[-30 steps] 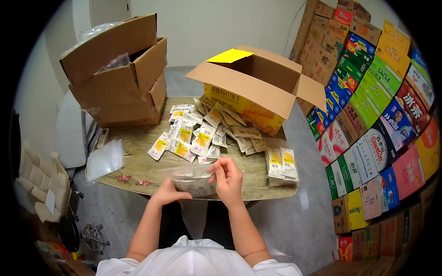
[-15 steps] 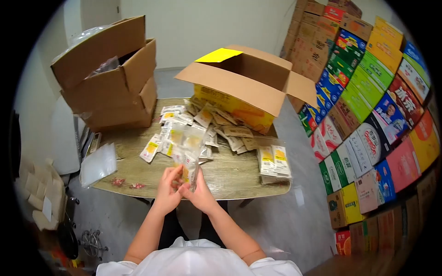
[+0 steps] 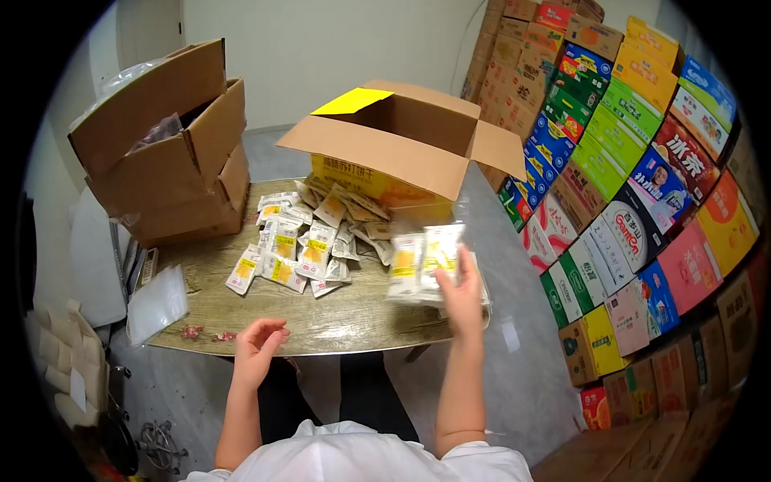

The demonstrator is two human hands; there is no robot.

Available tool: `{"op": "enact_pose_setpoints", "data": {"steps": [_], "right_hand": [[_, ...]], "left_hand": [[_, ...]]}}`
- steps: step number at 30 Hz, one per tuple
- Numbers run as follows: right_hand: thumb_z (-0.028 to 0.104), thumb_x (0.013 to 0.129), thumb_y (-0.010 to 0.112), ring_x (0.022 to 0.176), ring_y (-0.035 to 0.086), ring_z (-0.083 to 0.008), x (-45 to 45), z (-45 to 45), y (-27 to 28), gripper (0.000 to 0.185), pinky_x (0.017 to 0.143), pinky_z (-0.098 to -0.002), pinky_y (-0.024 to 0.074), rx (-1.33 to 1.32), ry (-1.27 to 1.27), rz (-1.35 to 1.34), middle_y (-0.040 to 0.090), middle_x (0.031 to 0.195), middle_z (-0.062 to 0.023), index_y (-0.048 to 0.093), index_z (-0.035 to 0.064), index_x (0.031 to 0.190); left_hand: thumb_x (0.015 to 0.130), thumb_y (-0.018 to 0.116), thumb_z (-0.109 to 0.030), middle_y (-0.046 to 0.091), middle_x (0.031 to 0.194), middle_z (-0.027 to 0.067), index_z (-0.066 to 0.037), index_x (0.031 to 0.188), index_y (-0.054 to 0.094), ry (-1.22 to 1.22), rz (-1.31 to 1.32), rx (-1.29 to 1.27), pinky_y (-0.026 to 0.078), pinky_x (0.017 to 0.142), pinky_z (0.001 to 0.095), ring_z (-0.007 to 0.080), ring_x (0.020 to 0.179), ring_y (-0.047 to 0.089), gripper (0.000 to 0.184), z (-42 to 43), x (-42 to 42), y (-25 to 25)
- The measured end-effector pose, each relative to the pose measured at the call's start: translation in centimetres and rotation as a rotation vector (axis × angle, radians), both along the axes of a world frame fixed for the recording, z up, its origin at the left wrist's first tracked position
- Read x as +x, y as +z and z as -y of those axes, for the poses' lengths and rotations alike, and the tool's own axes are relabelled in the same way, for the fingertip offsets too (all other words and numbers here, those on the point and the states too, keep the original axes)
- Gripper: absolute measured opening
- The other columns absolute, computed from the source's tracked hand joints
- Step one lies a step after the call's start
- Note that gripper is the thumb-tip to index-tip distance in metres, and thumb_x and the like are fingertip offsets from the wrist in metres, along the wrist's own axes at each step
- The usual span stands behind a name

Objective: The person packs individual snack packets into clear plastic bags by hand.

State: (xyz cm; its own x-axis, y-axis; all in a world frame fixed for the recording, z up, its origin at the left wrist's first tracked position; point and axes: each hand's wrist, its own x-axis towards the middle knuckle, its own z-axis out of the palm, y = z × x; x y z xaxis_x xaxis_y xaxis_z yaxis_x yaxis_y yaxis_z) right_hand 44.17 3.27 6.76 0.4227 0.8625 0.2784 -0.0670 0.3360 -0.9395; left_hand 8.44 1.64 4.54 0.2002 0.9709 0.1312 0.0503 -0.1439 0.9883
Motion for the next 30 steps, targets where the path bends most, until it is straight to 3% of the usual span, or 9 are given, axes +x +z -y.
{"op": "enact_pose_setpoints", "data": {"steps": [6, 10, 15, 19, 21, 22, 23, 26, 30], "right_hand": [[-0.002, 0.083, 0.062, 0.107, 0.057, -0.0175, 4.8, -0.1, 0.1, 0.053, 0.094, -0.0293, 0.0441, -0.008, 0.005, -0.11, 0.057, 0.121, -0.0146, 0.041, -0.0094, 0.131], [-0.002, 0.083, 0.062, 0.108, 0.056, -0.0177, 4.9, -0.9, -0.4, 0.055, 0.094, -0.0293, 0.0437, -0.027, 0.017, -0.145, 0.056, 0.122, -0.0147, 0.039, -0.0095, 0.132], [0.0, 0.08, 0.064, 0.114, 0.052, -0.0173, 2.3, -1.7, -1.5, 0.062, 0.097, -0.0289, 0.041, -0.097, 0.186, 0.075, 0.052, 0.128, -0.0131, 0.038, -0.0062, 0.135], [-0.002, 0.079, 0.062, 0.117, 0.051, -0.0185, -1.2, -1.7, -0.7, 0.06, 0.1, -0.0302, 0.0391, -0.087, 0.36, -0.096, 0.052, 0.128, -0.0122, 0.039, -0.0047, 0.135], [-0.003, 0.08, 0.06, 0.117, 0.052, -0.0191, -3.9, -1.6, -0.2, 0.06, 0.1, -0.031, 0.0399, -0.163, 0.446, -0.26, 0.053, 0.128, -0.0121, 0.037, -0.0043, 0.136], [-0.003, 0.08, 0.06, 0.115, 0.053, -0.0191, -5.5, -2.2, -1.5, 0.061, 0.098, -0.0309, 0.0418, -0.132, 0.476, -0.287, 0.054, 0.127, -0.0124, 0.037, -0.0038, 0.136], [-0.003, 0.08, 0.06, 0.113, 0.055, -0.019, -7.3, -2.7, -2.6, 0.061, 0.097, -0.0308, 0.0436, -0.101, 0.498, -0.314, 0.055, 0.126, -0.0127, 0.036, -0.0033, 0.136], [-0.003, 0.082, 0.061, 0.11, 0.055, -0.0187, -14.3, -3.0, -2.1, 0.06, 0.092, -0.0307, 0.0461, -0.213, 0.557, -0.419, 0.055, 0.124, -0.014, 0.035, -0.0002, 0.136], [-0.004, 0.084, 0.06, 0.11, 0.055, -0.0185, -21.5, -4.0, -4.4, 0.057, 0.094, -0.0306, 0.0444, -0.286, 0.687, -0.428, 0.054, 0.124, -0.0138, 0.034, -0.0007, 0.134]], "left_hand": [[0.089, 0.058, -0.005, 0.064, 0.094, 0.0069, 0.003, 0.102, 0.061, 0.036, 0.054, -0.068, 0.049, 0.075, 0.025, 0.0119, 0.086, 0.062, 0.015, -0.1, -0.3, -1.3], [0.089, 0.058, -0.006, 0.065, 0.092, 0.0062, 0.003, 0.102, 0.061, 0.028, -0.107, -0.024, 0.05, 0.075, 0.0251, 0.0117, 0.084, 0.062, 0.016, -0.5, -0.4, -1.5], [0.086, 0.061, -0.007, 0.066, 0.085, 0.0041, 0.001, 0.1, 0.063, 0.051, -0.175, 0.03, 0.048, 0.071, 0.0232, 0.0088, 0.079, 0.061, 0.016, -0.4, -0.3, -1.1], [0.086, 0.062, -0.008, 0.066, 0.083, 0.0037, 0.001, 0.1, 0.064, 0.169, -0.321, 0.051, 0.048, 0.07, 0.0227, 0.0079, 0.077, 0.06, 0.017, -0.5, -1.3, -0.3], [0.084, 0.065, -0.012, 0.066, 0.083, 0.0046, 0.001, 0.099, 0.065, 0.243, -0.202, 0.069, 0.046, 0.063, 0.0232, 0.0098, 0.071, 0.059, 0.019, -1.3, -2.3, -1.6], [0.087, 0.062, -0.014, 0.067, 0.091, 0.0079, -0.001, 0.115, 0.058, 0.184, -0.137, 0.025, 0.047, 0.064, 0.0227, 0.0124, 0.076, 0.062, 0.03, -1.7, -3.0, -1.9], [0.087, 0.062, -0.014, 0.067, 0.091, 0.0079, -0.001, 0.115, 0.058, 0.206, -0.141, 0.025, 0.047, 0.064, 0.0227, 0.0124, 0.076, 0.062, 0.03, -1.5, -3.4, -1.9], [0.093, 0.056, -0.023, 0.063, 0.109, 0.0118, -0.005, 0.139, 0.026, 0.029, 0.327, -0.291, 0.053, 0.072, 0.0289, 0.0187, 0.091, 0.064, 0.058, -0.8, -3.2, -1.0], [0.092, 0.057, -0.017, 0.064, 0.105, 0.0117, -0.011, 0.135, 0.03, 0.103, 0.586, -0.441, 0.056, 0.065, 0.032, 0.0184, 0.087, 0.065, 0.051, 0.2, -4.0, -1.0]]}}
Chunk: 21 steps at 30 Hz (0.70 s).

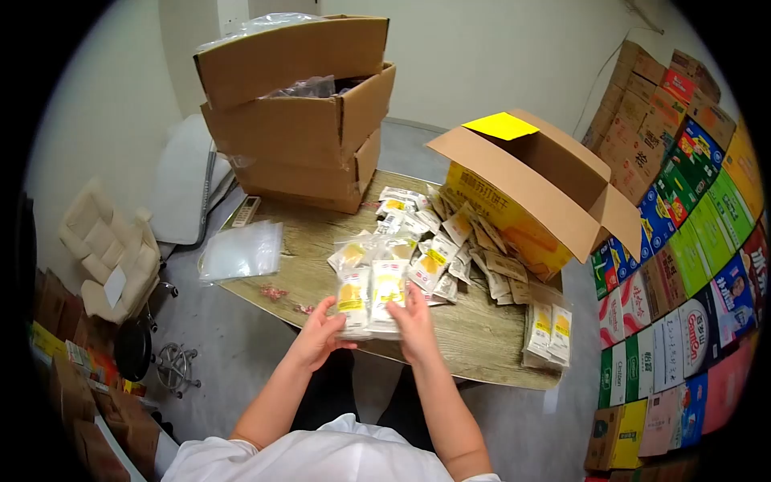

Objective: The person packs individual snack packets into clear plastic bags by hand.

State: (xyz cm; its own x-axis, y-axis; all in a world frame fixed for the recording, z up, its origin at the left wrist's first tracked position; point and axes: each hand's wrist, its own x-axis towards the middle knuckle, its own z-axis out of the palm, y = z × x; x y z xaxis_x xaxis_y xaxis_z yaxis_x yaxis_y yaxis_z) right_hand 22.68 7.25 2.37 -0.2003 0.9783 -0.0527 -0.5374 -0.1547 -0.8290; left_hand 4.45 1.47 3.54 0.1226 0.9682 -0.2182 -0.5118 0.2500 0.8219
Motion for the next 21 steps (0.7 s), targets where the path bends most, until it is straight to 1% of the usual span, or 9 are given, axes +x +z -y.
{"op": "enact_pose_setpoints", "data": {"steps": [3, 5, 9, 11, 12, 14, 17, 19, 21], "right_hand": [[0.005, 0.089, 0.059, 0.11, 0.054, -0.0192, -3.1, -0.2, -0.9, 0.059, 0.09, -0.0314, 0.0466, 0.123, 0.18, 0.118, 0.051, 0.127, -0.0135, 0.028, 0.0, 0.14], [0.009, 0.09, 0.058, 0.107, 0.056, -0.0199, -3.8, 0.4, 0.2, 0.059, 0.087, -0.0317, 0.0482, 0.049, 0.227, 0.175, 0.05, 0.126, -0.0136, 0.028, 0.0013, 0.141], [0.019, 0.093, 0.057, 0.099, 0.059, -0.0213, -3.4, 0.9, 0.3, 0.058, 0.077, -0.0319, 0.0516, 0.073, 0.305, 0.314, 0.05, 0.123, -0.0141, 0.029, 0.0043, 0.141], [0.02, 0.093, 0.058, 0.095, 0.061, -0.0203, -2.9, 1.2, -0.2, 0.052, 0.077, -0.0303, 0.0513, 0.101, 0.31, 0.331, 0.052, 0.122, -0.0143, 0.036, 0.0028, 0.137], [0.02, 0.093, 0.058, 0.094, 0.061, -0.0194, -2.6, 1.1, -0.5, 0.048, 0.076, -0.0295, 0.0513, 0.081, 0.335, 0.342, 0.054, 0.12, -0.014, 0.04, 0.0022, 0.133], [0.019, 0.092, 0.058, 0.089, 0.062, -0.0166, -2.4, 1.2, -0.7, 0.036, 0.074, -0.0266, 0.0508, 0.025, 0.343, 0.334, 0.06, 0.112, -0.0124, 0.051, 0.0008, 0.123], [0.017, 0.093, 0.056, 0.087, 0.063, -0.0169, -2.1, 1.1, -1.1, 0.031, 0.073, -0.0265, 0.051, 0.019, 0.303, 0.338, 0.061, 0.108, -0.0123, 0.052, 0.0002, 0.119], [0.017, 0.093, 0.057, 0.086, 0.063, -0.0168, -2.1, 1.0, -1.1, 0.03, 0.073, -0.0269, 0.051, 0.017, 0.287, 0.324, 0.062, 0.106, -0.0121, 0.054, 0.0, 0.117], [0.016, 0.093, 0.057, 0.087, 0.063, -0.0169, -2.0, 1.1, -0.9, 0.029, 0.073, -0.0274, 0.0509, 0.025, 0.296, 0.344, 0.063, 0.106, -0.0124, 0.054, 0.0, 0.116]], "left_hand": [[0.089, 0.061, -0.014, 0.064, 0.105, 0.0094, -0.008, 0.135, 0.028, 0.093, -0.092, 0.041, 0.054, 0.055, 0.0265, 0.0156, 0.08, 0.065, 0.056, -1.3, -3.3, -1.9], [0.086, 0.062, -0.01, 0.065, 0.099, 0.0055, -0.01, 0.132, 0.039, 0.173, -0.186, -0.019, 0.052, 0.05, 0.0221, 0.0121, 0.074, 0.064, 0.052, -2.9, -5.7, -1.3], [0.082, 0.065, -0.011, 0.066, 0.097, 0.0044, -0.009, 0.123, 0.055, 0.258, -0.315, 0.16, 0.05, 0.059, 0.0226, 0.0124, 0.081, 0.064, 0.043, -9.4, -10.9, 0.9], [0.081, 0.067, -0.012, 0.067, 0.099, 0.0059, -0.008, 0.119, 0.058, 0.155, -0.476, 0.098, 0.053, 0.069, 0.0294, 0.0152, 0.087, 0.064, 0.039, -12.6, -13.9, 2.5], [0.079, 0.07, -0.012, 0.067, 0.1, 0.0073, -0.004, 0.114, 0.06, 0.138, -0.391, 0.06, 0.055, 0.07, 0.0322, 0.0168, 0.087, 0.065, 0.037, -14.2, -14.8, 2.8], [0.079, 0.07, -0.012, 0.066, 0.099, 0.0076, -0.003, 0.114, 0.06, 0.158, -0.362, 0.02, 0.055, 0.068, 0.0326, 0.0174, 0.085, 0.065, 0.037, -17.0, -16.2, 2.7], [0.075, 0.074, -0.012, 0.066, 0.097, 0.0101, 0.001, 0.113, 0.059, 0.179, -0.292, -0.005, 0.054, 0.062, 0.0327, 0.0177, 0.077, 0.065, 0.043, -21.2, -18.0, 0.4], [0.071, 0.076, -0.008, 0.066, 0.098, 0.0134, 0.004, 0.12, 0.054, 0.431, -0.843, 0.0, 0.056, 0.064, 0.0346, 0.0196, 0.075, 0.065, 0.054, -22.3, -18.4, -0.2], [0.07, 0.076, -0.005, 0.058, 0.115, 0.0196, 0.004, 0.13, 0.044, 0.663, -0.679, 0.157, 0.053, 0.075, 0.0333, 0.0221, 0.091, 0.062, 0.068, -24.5, -20.4, -3.7]]}}
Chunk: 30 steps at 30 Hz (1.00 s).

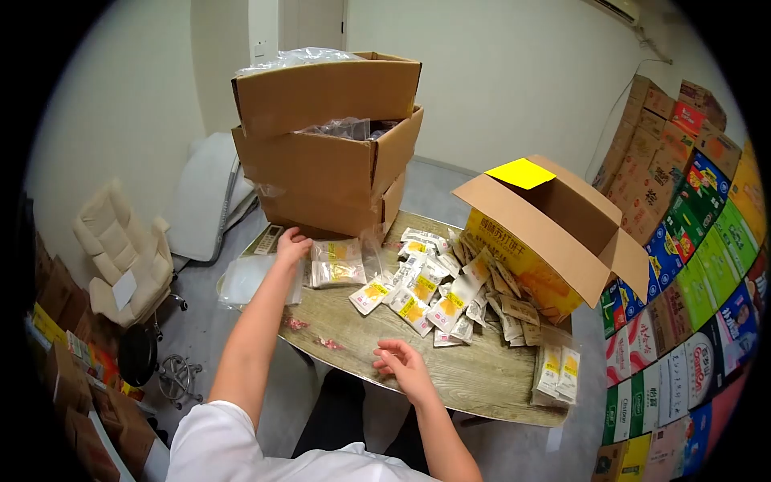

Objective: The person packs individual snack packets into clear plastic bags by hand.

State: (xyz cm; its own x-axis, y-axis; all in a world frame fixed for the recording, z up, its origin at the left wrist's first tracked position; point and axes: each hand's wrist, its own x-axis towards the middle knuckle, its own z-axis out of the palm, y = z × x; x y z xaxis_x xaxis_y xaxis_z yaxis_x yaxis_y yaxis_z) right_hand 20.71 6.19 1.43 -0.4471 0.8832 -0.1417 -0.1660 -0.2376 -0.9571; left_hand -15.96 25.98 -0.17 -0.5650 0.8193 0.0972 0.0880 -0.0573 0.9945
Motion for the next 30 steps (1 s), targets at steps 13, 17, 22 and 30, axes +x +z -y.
{"op": "enact_pose_setpoints", "data": {"steps": [13, 17, 22, 30], "right_hand": [[0.015, 0.091, 0.058, 0.085, 0.064, -0.0163, 2.4, 2.2, 1.7, 0.023, 0.074, -0.0274, 0.05, 0.051, -0.064, -0.075, 0.065, 0.099, -0.0116, 0.058, 0.0, 0.108], [0.015, 0.092, 0.057, 0.084, 0.064, -0.0178, 3.2, 3.1, 2.5, 0.022, 0.074, -0.0286, 0.0508, 0.1, -0.053, -0.063, 0.065, 0.098, -0.013, 0.058, -0.0016, 0.107], [0.013, 0.092, 0.057, 0.085, 0.063, -0.0169, 4.4, 3.4, 2.5, 0.022, 0.074, -0.0282, 0.0505, 0.09, -0.073, -0.078, 0.065, 0.098, -0.0123, 0.059, -0.0016, 0.107], [0.012, 0.092, 0.055, 0.084, 0.064, -0.0183, 4.7, 3.5, 2.4, 0.02, 0.074, -0.0294, 0.0514, 0.08, -0.093, -0.085, 0.065, 0.097, -0.0141, 0.058, -0.0023, 0.106]], "left_hand": [[0.075, 0.07, -0.028, 0.059, 0.107, 0.0189, -0.001, 0.111, 0.05, 0.019, -1.083, -0.568, 0.049, 0.081, 0.0466, 0.0372, 0.099, 0.059, 0.048, 13.4, 2.4, 1.4], [0.079, 0.065, -0.028, 0.066, 0.091, 0.0187, -0.003, 0.095, 0.057, 0.014, -0.989, -0.577, 0.051, 0.072, 0.0463, 0.0361, 0.086, 0.064, 0.031, 12.7, 1.6, -0.2], [0.081, 0.062, -0.027, 0.067, 0.084, 0.0184, -0.004, 0.08, 0.061, 0.045, -0.888, -0.517, 0.05, 0.074, 0.046, 0.0357, 0.085, 0.064, 0.023, 12.3, 1.1, -1.0], [0.082, 0.061, -0.027, 0.066, 0.087, 0.0195, -0.001, 0.084, 0.06, 0.216, -0.969, -0.425, 0.05, 0.079, 0.0464, 0.0384, 0.089, 0.063, 0.026, 12.0, 0.7, -2.2]]}}
